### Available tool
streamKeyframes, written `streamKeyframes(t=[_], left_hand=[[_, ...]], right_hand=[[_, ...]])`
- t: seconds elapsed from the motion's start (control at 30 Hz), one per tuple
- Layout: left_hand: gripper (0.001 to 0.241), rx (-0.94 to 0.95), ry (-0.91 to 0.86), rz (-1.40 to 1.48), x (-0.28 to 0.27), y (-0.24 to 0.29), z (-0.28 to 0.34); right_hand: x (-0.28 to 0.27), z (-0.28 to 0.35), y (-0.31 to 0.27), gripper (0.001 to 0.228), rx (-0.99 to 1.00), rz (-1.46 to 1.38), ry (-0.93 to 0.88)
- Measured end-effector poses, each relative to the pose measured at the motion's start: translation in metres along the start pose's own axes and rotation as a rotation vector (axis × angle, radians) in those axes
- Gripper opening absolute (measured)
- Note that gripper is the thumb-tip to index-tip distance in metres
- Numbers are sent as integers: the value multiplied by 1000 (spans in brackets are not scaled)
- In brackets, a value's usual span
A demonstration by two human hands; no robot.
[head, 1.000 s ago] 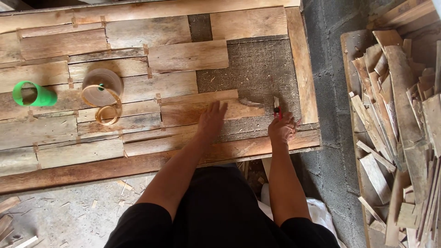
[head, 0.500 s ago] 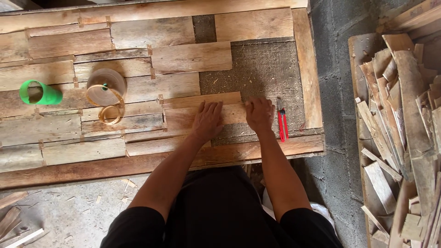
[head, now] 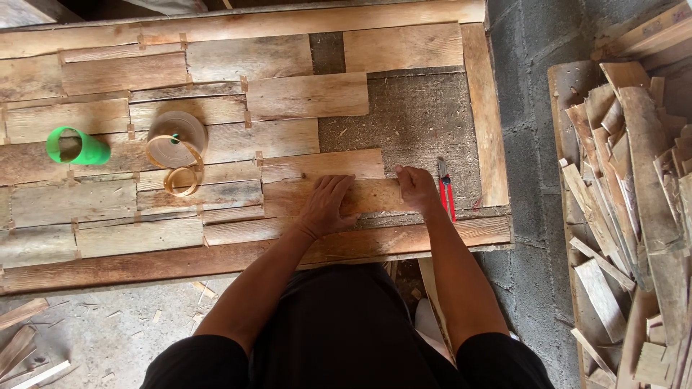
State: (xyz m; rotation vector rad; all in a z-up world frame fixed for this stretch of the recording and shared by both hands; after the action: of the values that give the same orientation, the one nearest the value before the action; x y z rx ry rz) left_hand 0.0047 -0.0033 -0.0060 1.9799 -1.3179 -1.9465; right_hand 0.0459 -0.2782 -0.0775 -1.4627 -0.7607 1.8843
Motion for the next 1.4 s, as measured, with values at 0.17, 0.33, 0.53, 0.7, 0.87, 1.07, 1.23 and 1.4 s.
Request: streamKeyframes(t=[0.17, 0.33, 0.53, 0.7, 0.87, 1.07, 1.23, 1.4], left_hand=[[88, 15, 41, 30, -10, 4, -1], [77, 57, 74, -59, -26, 5, 1], [82, 102, -31, -118, -26, 17, 0], [87, 153, -140, -154, -26, 17, 1], [86, 164, -236, -214, -13, 13, -1], [92, 123, -279, -280, 2, 12, 3], [86, 109, -244, -269, 10, 4, 9], [89, 40, -231, -238, 23, -9, 20]], right_hand=[[1, 6, 17, 58, -79, -318, 24], [-47, 30, -55, 39, 83, -215, -321], [-47, 31, -59, 38, 76, 6, -344], [-38, 30, -51, 35, 0, 75, -426], [-25, 33, -52, 41, 207, 270, -448], [-13, 35, -58, 41, 248, 474, -338], [-8, 39, -74, 37, 226, 591, -234], [3, 37, -79, 40, 162, 614, -200]])
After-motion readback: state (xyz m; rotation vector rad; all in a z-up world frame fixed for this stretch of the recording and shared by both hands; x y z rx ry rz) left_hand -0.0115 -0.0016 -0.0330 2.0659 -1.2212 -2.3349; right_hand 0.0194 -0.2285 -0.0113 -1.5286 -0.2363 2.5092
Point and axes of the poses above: each hand's wrist, its own z-axis away from the middle knuckle, its own x-axis out of the palm, y = z × x, the point moved 2 cm from there along -z, towards the middle knuckle
